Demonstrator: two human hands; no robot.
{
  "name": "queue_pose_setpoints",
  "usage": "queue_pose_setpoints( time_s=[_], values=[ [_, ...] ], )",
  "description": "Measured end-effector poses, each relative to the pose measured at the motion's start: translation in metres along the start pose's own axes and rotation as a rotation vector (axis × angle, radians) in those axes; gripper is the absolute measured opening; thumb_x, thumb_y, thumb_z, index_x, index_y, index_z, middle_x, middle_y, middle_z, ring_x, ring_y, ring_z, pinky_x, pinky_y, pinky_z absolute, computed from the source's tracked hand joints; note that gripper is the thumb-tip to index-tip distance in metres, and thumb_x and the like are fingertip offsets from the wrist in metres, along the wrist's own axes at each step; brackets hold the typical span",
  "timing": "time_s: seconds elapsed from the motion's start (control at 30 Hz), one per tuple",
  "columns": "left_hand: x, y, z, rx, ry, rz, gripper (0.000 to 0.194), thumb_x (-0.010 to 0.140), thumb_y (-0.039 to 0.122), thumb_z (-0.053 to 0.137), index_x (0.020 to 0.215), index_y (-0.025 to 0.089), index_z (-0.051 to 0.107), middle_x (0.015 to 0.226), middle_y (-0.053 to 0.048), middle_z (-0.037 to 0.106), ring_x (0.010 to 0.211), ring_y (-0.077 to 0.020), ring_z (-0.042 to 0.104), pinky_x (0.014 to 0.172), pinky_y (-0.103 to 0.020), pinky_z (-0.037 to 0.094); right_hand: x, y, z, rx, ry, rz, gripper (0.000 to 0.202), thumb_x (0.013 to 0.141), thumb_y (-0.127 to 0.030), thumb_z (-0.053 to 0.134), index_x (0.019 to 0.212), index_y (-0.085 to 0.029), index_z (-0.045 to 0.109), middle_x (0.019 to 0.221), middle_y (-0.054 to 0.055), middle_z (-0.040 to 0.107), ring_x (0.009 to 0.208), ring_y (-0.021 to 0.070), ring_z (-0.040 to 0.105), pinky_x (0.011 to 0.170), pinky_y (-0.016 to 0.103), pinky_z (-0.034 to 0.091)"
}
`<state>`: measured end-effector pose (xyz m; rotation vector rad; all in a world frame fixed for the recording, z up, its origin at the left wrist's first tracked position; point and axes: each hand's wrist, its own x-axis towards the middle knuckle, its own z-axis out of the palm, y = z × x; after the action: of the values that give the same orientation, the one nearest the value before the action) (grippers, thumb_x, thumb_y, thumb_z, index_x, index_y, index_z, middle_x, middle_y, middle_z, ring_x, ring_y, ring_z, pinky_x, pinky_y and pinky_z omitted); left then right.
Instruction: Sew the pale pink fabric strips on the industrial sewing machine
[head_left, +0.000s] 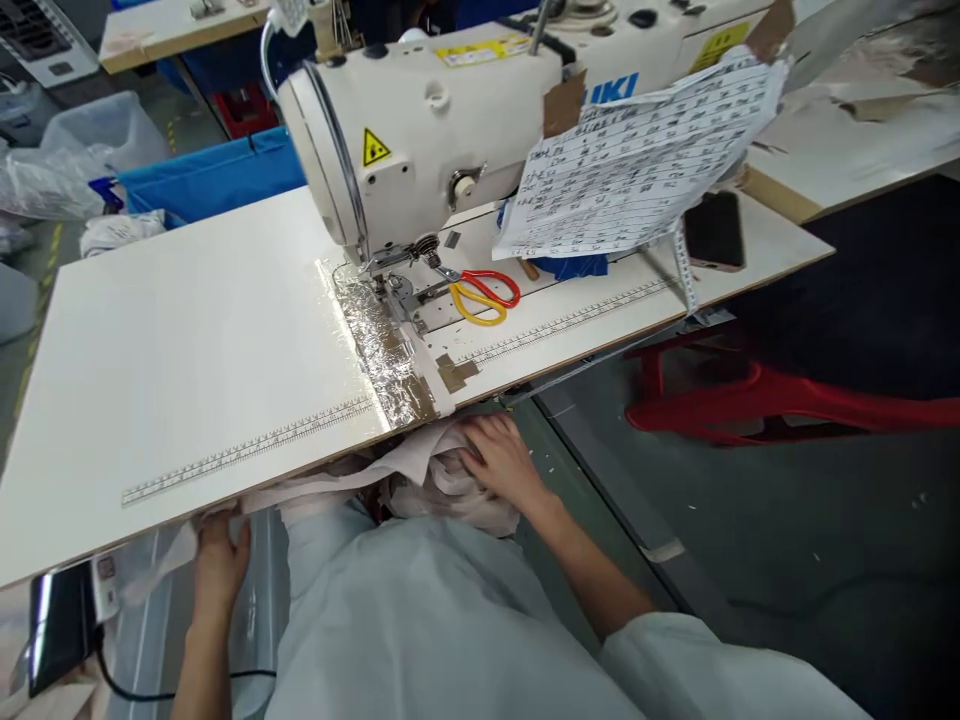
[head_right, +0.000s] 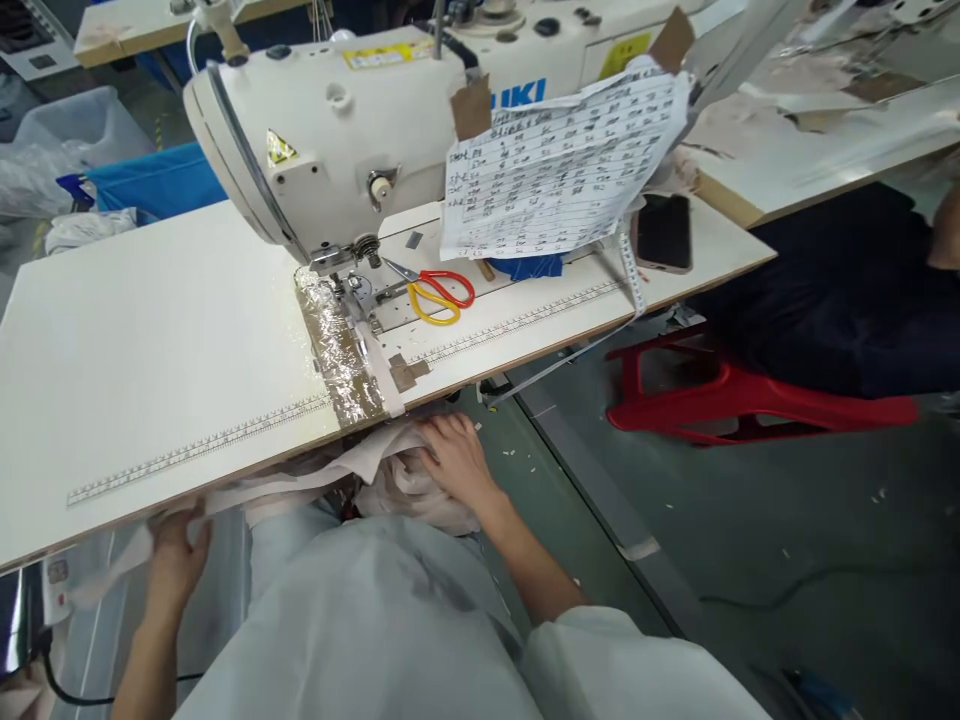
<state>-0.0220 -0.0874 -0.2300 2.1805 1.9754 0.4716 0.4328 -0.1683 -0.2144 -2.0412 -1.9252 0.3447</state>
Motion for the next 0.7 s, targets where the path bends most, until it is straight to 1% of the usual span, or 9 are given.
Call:
queue_pose_setpoints(
  time_s=[0.07, 0.13, 0.23, 0.3, 0.37, 0.47, 0.53, 0.6, 0.7],
  values=[
    [-0.004, 0.005, 0.010, -0.029, -0.141, -0.027, 0.034, 0.072, 0.035, 0.046, 0.092, 0.013, 0.063, 0.091, -0.015, 0.066, 0.091, -0.0313, 0.063, 0.079, -0.043, 0.053, -0.005, 0.001, 0.016, -0.018, -0.072, 0.115, 0.024, 0.083, -0.023, 0.057, 0.104, -0.013, 0.065, 0.100, 0.015, 0.065, 0.095, 0.0294, 0.058, 0.088, 0.044, 0.041],
    [-0.007, 0.025, 0.013, -0.080, -0.122, -0.037, 0.039, 0.077, 0.035, 0.044, 0.102, 0.010, 0.063, 0.102, -0.017, 0.066, 0.098, -0.0306, 0.063, 0.083, -0.043, 0.053, -0.009, 0.005, 0.026, -0.015, -0.085, 0.193, 0.016, 0.082, -0.022, 0.057, 0.091, -0.012, 0.065, 0.086, 0.016, 0.066, 0.084, 0.0302, 0.060, 0.077, 0.042, 0.042],
    [-0.009, 0.082, 0.009, -0.306, -0.082, 0.003, 0.039, 0.085, 0.038, 0.045, 0.108, 0.012, 0.063, 0.110, -0.015, 0.066, 0.101, -0.0273, 0.062, 0.082, -0.041, 0.054, -0.011, 0.010, 0.029, 0.050, -0.091, 0.222, 0.013, 0.084, -0.022, 0.053, 0.080, -0.016, 0.063, 0.081, 0.011, 0.068, 0.082, 0.0273, 0.062, 0.076, 0.038, 0.041],
    [-0.008, 0.129, 0.007, -0.551, -0.223, 0.013, 0.036, 0.087, 0.041, 0.048, 0.104, 0.014, 0.065, 0.103, -0.013, 0.069, 0.096, -0.0240, 0.064, 0.084, -0.039, 0.054, -0.010, 0.010, 0.022, 0.113, -0.059, 0.223, 0.016, 0.087, -0.024, 0.049, 0.079, -0.018, 0.062, 0.083, 0.008, 0.068, 0.082, 0.0248, 0.063, 0.074, 0.035, 0.042],
    [-0.007, 0.176, 0.007, -0.848, -0.571, -0.029, 0.038, 0.088, 0.045, 0.048, 0.101, 0.015, 0.068, 0.094, -0.010, 0.072, 0.085, -0.0211, 0.067, 0.081, -0.037, 0.056, -0.009, 0.004, 0.007, 0.183, -0.018, 0.229, 0.021, 0.090, -0.028, 0.045, 0.080, -0.018, 0.061, 0.078, 0.005, 0.067, 0.074, 0.0210, 0.063, 0.066, 0.030, 0.044],
    [-0.003, 0.238, 0.013, -1.183, -1.099, -0.131, 0.043, 0.085, 0.055, 0.053, 0.094, 0.017, 0.072, 0.098, -0.010, 0.072, 0.094, -0.0225, 0.067, 0.087, -0.038, 0.054, -0.012, -0.018, -0.028, 0.306, 0.034, 0.199, 0.027, 0.094, -0.035, 0.041, 0.082, -0.019, 0.060, 0.069, 0.001, 0.062, 0.062, 0.0162, 0.059, 0.056, 0.025, 0.045],
    [0.001, 0.269, 0.014, -1.373, -1.154, -0.262, 0.043, 0.079, 0.057, 0.062, 0.089, 0.016, 0.070, 0.098, -0.011, 0.071, 0.094, -0.0216, 0.066, 0.087, -0.035, 0.053, -0.017, -0.038, -0.055, 0.408, 0.054, 0.086, 0.026, 0.096, -0.035, 0.045, 0.081, -0.020, 0.060, 0.069, 0.001, 0.062, 0.063, 0.0154, 0.058, 0.057, 0.024, 0.046],
    [0.007, 0.289, 0.008, -1.523, -1.060, -0.382, 0.043, 0.073, 0.057, 0.068, 0.080, 0.014, 0.064, 0.084, -0.008, 0.069, 0.079, -0.0171, 0.065, 0.076, -0.029, 0.054, -0.021, -0.055, -0.079, 0.446, 0.135, -0.073, 0.020, 0.095, -0.029, 0.051, 0.080, -0.021, 0.062, 0.075, 0.002, 0.063, 0.068, 0.0163, 0.059, 0.062, 0.027, 0.046],
    [0.021, 0.299, -0.012, -1.459, -1.194, -0.253, 0.049, 0.074, 0.062, 0.065, 0.069, 0.016, 0.051, 0.054, 0.002, 0.055, 0.048, -0.0091, 0.051, 0.050, -0.020, 0.043, -0.017, -0.071, -0.098, 0.441, 0.332, -0.174, 0.013, 0.094, -0.020, 0.052, 0.090, -0.022, 0.064, 0.089, 0.006, 0.065, 0.083, 0.0202, 0.059, 0.075, 0.034, 0.048]
  ],
)
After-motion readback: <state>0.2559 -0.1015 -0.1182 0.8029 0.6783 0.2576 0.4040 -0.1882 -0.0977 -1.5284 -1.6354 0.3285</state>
